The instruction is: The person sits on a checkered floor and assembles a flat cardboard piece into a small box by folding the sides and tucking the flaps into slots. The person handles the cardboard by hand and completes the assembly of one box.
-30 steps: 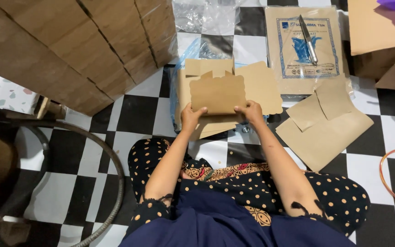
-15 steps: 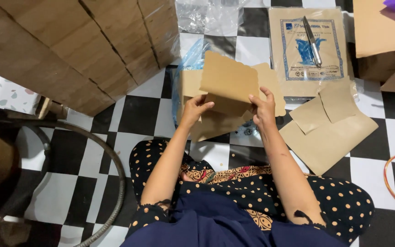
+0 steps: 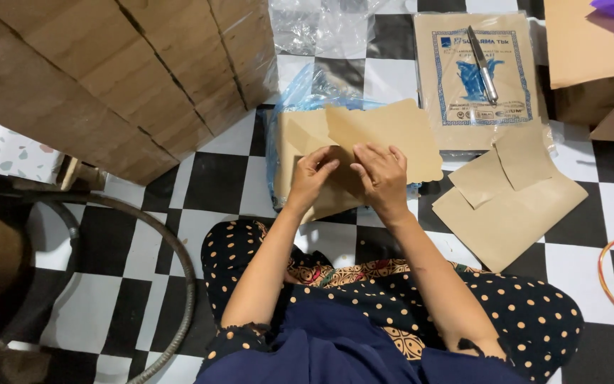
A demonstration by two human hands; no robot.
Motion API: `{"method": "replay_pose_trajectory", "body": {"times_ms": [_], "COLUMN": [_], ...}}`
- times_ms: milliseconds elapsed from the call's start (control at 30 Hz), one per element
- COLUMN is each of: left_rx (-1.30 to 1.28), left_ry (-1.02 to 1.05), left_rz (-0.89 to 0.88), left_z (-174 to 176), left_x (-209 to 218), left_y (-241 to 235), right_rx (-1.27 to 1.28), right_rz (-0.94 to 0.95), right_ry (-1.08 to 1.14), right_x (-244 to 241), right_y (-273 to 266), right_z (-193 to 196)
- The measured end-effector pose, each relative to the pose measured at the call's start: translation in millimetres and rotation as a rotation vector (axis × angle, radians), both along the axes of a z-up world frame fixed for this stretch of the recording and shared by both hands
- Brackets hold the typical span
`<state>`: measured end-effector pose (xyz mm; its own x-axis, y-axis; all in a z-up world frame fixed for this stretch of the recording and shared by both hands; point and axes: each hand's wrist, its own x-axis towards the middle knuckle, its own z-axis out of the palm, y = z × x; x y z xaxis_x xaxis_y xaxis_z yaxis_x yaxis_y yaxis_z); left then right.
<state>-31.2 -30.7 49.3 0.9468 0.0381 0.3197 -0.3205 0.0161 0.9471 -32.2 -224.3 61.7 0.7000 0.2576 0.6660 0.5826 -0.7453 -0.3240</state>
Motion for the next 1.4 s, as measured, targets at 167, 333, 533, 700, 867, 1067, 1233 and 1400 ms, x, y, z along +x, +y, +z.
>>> {"method": "replay_pose_trajectory", "body": {"times_ms": [167,333,533,700,867,1067,1233,1400], "left_rx": [0.086,0.221,1.079,0.871,1.023,0.882,0.868,0.894], "left_ry": [-0.108,-0.156,-0.624,-0.418,-0.615,-0.647,-0.724,-0.874], "left_rz": [0.051,0.213,0.510,0.245,0.311,0.229,0.314,0.533], "left_z": [-3.9,26.7,66.5,78.2,106.8,138.3,145.2,148.2], "left_x": [-2.8,-24.8,-29.6,-36.1,-46.2,-69.2,-70.5,-70.9], "left_y": [-4.5,-7.0,-1.8,19.2,8.7,16.9,12.8,13.3], "right_rx": [0.156,0.180,0.009,-0.030,-0.050,-0.088,-0.077,0.005], "right_rz": [0.038,0.021,0.056,0.105,0.123,0.090,0.070,0.095], "right_ry": [0.077,0.059,-0.167,-0.169,-0.167,-0.007,-0.097,-0.252], "right_x": [-5.4,-8.8,-15.2,-37.8,-37.6,-60.7,-57.3,-56.0], "right_y": [9.6,13.6,2.8,-25.3,-37.1,-63.6,-74.0,-78.0], "right_z": [7.0,13.9,30.5,70.0,75.0,106.2,105.8,127.6]}}
